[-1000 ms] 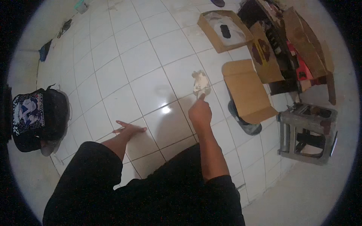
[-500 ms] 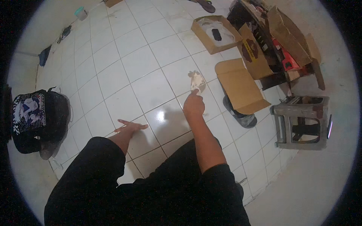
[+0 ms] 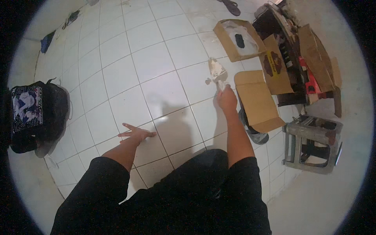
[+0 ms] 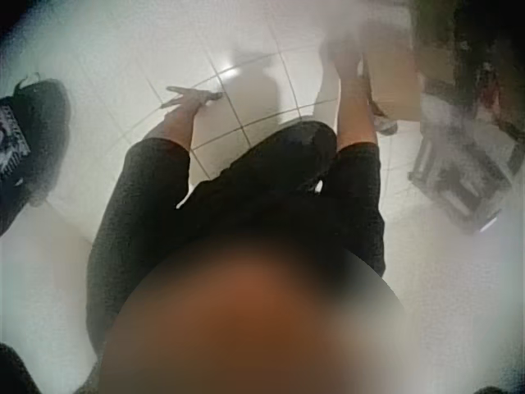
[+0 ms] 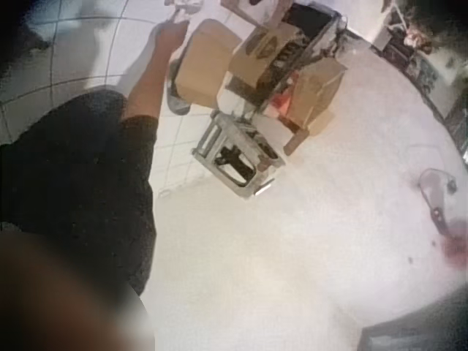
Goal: Patching or filling gaps in floor tiles using putty and a trowel.
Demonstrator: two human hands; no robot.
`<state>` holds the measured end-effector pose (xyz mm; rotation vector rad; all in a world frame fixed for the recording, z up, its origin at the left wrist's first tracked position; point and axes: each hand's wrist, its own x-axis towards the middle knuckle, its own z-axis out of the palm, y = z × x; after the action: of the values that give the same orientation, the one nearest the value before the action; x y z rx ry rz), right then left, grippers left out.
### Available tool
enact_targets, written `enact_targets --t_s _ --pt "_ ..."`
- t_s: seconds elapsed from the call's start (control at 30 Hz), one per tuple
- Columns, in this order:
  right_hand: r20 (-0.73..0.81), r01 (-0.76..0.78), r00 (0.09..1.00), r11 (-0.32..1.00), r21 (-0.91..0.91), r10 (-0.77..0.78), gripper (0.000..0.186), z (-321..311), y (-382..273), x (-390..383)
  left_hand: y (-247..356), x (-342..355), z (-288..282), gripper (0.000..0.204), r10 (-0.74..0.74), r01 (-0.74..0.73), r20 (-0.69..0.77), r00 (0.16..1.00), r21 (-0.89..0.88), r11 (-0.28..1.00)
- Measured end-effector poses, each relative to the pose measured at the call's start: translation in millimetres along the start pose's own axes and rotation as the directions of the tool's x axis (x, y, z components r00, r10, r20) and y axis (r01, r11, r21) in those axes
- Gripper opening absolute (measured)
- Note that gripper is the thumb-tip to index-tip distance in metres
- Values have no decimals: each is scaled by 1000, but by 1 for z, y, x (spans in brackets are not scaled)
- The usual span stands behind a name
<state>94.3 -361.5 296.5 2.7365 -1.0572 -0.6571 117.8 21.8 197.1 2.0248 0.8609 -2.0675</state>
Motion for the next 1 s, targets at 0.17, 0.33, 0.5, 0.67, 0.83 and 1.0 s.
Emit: enact_targets --t_s 0.17,0.33,0.5,0.67,0.83,1.0 --pt "-146 56 989 989 135 -36 47 -30 -2 22 14 -6 -9 171 60 -60 -5 998 -11 998" --pt "-164 55 986 973 226 -18 41 -46 -12 35 19 -6 -11 154 216 -216 -41 975 25 976" --pt "-11 14 1000 991 134 -12 40 -47 -65 13 12 49 9 143 144 -146 53 988 51 988" --pt "-75 51 996 999 3 -51 37 -73 -53 50 1 21 15 134 183 -185 25 983 146 972" --pt "-12 119 993 992 -50 -119 33 -62 -63 33 0 8 -9 148 179 -179 -4 984 28 983" --pt "-30 132 990 985 -116 -136 27 -63 -61 38 7 19 -7 146 113 -113 41 993 7 994"
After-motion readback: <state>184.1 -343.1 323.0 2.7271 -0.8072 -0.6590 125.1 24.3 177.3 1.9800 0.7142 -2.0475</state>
